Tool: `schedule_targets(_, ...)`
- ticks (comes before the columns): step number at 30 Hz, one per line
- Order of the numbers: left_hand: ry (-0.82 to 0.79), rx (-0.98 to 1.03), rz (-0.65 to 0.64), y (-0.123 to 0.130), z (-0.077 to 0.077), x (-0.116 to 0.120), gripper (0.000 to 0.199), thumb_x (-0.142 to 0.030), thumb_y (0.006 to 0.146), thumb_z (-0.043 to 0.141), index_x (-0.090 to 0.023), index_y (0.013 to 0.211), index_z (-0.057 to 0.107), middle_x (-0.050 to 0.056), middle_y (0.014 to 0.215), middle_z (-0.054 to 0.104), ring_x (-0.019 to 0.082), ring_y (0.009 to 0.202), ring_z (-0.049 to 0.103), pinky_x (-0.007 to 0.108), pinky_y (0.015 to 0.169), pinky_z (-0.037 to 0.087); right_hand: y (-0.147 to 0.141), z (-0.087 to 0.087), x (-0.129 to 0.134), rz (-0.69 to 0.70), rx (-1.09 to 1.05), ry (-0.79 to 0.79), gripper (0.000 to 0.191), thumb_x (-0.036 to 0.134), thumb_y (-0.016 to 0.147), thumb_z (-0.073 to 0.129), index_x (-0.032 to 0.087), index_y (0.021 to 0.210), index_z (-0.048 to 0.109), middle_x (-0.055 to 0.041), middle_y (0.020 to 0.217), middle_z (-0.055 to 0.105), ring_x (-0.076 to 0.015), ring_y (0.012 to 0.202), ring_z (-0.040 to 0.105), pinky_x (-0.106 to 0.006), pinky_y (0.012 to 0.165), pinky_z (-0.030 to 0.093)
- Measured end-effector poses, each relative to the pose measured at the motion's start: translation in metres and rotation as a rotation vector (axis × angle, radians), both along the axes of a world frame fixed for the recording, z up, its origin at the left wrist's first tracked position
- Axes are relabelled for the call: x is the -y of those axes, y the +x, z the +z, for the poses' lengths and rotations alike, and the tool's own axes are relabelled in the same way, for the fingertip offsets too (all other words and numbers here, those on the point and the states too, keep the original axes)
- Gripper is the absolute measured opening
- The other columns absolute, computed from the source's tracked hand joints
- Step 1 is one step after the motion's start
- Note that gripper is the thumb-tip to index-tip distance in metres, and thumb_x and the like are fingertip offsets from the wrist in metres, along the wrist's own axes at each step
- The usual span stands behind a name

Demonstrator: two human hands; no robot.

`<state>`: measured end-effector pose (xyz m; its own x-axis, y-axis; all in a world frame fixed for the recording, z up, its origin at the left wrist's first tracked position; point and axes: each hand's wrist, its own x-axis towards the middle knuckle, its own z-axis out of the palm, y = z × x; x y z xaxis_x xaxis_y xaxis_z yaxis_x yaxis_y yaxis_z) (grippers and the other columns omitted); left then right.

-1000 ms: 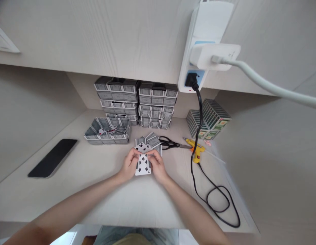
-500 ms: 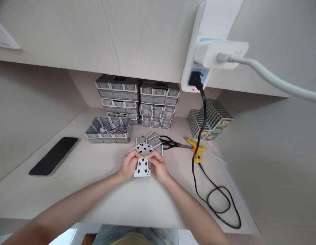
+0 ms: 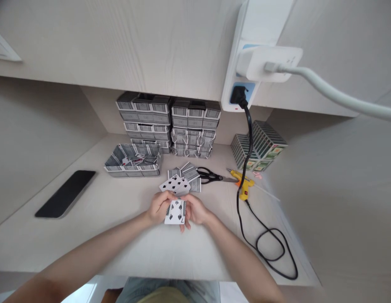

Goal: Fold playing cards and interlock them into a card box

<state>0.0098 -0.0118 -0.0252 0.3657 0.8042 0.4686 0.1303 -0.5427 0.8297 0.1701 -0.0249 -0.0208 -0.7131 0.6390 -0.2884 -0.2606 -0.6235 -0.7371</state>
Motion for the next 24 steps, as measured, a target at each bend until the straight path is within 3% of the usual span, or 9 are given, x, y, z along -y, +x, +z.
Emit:
schedule_targets(3,-0.015,-0.019,-0.043,-0.001,0.002,0.001,0.021,-0.027,0.082,0.037,-0.019,0.072,0.052,0.000,0.055,0.053,0.012,0.049,0.047,0.025,0.050,0.037,0.003,0.003,0.000,0.068,-0.039,-0.008,0.041,0.044,0.075,0.044,0.013,0.051,0.051,-0.0030,0.034,0.052,-0.0221,0.034,0.058,-0.022,0.021,0.035)
schedule_targets(8,-0.043,-0.041,-0.004,-0.001,0.003,0.001,0.018,-0.023,0.082,0.036,-0.019,0.075,0.052,-0.002,0.053,0.053,0.011,0.047,0.047,0.024,0.050,0.037,0.004,0.007,-0.001,-0.036,-0.005,0.128,0.037,0.046,0.081,0.047,0.010,0.079,0.055,-0.0017,0.045,0.060,-0.0207,0.039,0.062,-0.021,0.024,0.040)
schedule_targets(14,-0.055,-0.176,0.184,0.001,0.010,-0.002,0.015,-0.025,0.084,0.039,-0.019,0.092,0.049,-0.001,0.069,0.059,0.011,0.058,0.053,0.023,0.057,0.040,0.002,-0.002,-0.005,-0.274,0.143,0.312,0.039,0.052,0.080,0.048,0.013,0.075,0.053,-0.0007,0.044,0.061,-0.0174,0.034,0.058,-0.022,0.026,0.041)
schedule_targets(16,-0.034,-0.227,0.220,0.000,0.013,-0.005,0.015,-0.027,0.086,0.036,-0.019,0.086,0.048,-0.001,0.069,0.057,0.012,0.060,0.052,0.023,0.058,0.039,0.001,-0.003,-0.005,-0.358,0.209,0.390,0.039,0.051,0.081,0.047,0.014,0.071,0.053,-0.0011,0.046,0.061,-0.0163,0.034,0.058,-0.022,0.028,0.042)
schedule_targets(19,0.047,-0.326,0.185,-0.001,0.015,-0.008,0.026,-0.031,0.087,0.033,-0.018,0.068,0.044,0.000,0.063,0.051,0.012,0.060,0.048,0.024,0.057,0.036,-0.001,-0.001,-0.002,-0.396,0.316,0.488,0.040,0.051,0.081,0.046,0.015,0.067,0.053,-0.0002,0.046,0.061,-0.0149,0.035,0.058,-0.021,0.029,0.041)
schedule_targets(24,0.078,-0.347,0.129,0.001,0.010,-0.007,0.032,-0.035,0.087,0.037,-0.018,0.059,0.038,-0.003,0.055,0.041,0.010,0.055,0.041,0.023,0.053,0.032,-0.003,0.004,0.002,-0.377,0.449,0.618,0.040,0.051,0.083,0.042,0.017,0.066,0.052,0.0008,0.045,0.059,-0.0141,0.035,0.057,-0.021,0.031,0.039)
